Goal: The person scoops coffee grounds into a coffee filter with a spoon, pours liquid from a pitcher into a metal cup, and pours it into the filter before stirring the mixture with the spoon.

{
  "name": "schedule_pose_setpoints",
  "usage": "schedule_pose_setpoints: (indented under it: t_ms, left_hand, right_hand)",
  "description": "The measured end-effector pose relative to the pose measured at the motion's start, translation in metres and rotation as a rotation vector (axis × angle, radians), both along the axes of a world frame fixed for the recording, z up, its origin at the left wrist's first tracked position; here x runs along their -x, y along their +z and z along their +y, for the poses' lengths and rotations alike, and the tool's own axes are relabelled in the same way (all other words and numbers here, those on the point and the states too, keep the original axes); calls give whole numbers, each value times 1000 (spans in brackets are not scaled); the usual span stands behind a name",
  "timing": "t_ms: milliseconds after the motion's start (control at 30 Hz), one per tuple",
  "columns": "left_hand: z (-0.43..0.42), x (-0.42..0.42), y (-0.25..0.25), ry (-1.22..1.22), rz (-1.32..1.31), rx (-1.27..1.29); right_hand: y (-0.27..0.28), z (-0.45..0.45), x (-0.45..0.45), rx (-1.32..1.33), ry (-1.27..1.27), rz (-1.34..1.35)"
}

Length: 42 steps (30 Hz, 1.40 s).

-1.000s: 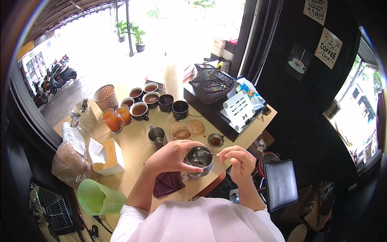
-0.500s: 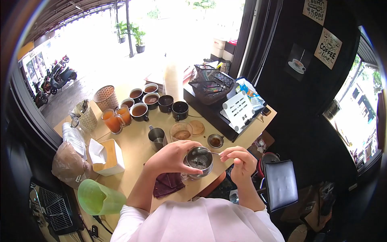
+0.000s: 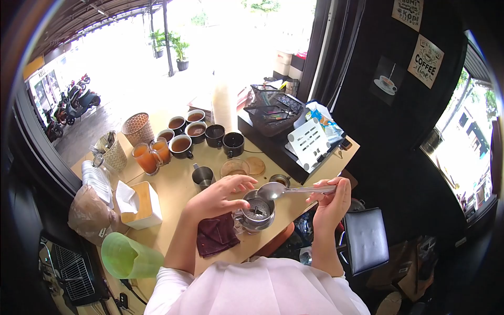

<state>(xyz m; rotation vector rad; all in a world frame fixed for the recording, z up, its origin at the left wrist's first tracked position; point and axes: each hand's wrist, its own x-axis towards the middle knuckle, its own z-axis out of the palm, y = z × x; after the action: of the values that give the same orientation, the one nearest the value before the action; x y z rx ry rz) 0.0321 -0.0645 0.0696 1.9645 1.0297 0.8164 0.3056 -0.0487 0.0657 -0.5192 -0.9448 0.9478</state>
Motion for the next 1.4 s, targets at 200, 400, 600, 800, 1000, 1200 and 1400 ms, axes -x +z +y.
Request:
schedule_pose_setpoints:
  t_ms: [200,400,600,800,1000,1200,1400]
  left_hand:
    - [2,8,-4,-11,-75,14]
    - [-2,2,1,-37,-25,13]
    - [-1,2,2,-48,25,3]
    - [-1,3,3,-41,27,58]
    - [-4,-3,9,-86,57,17]
    - [-4,-5,8,-93,41,-33]
    - [-5,-5,11,-79,75,36]
  right_hand:
    - [-11,0,0,-9,79,-45]
    - [-13,-1,17,-121,152,-252]
    - [-10,4,11,-179,222,-274]
    - [-11,8,18,-149,194,-342]
    - [-8,14,18,6,309,-410]
    - [-8,18,1,-55,293,-438]
    - [94,-5,-42,-658,-420,-595]
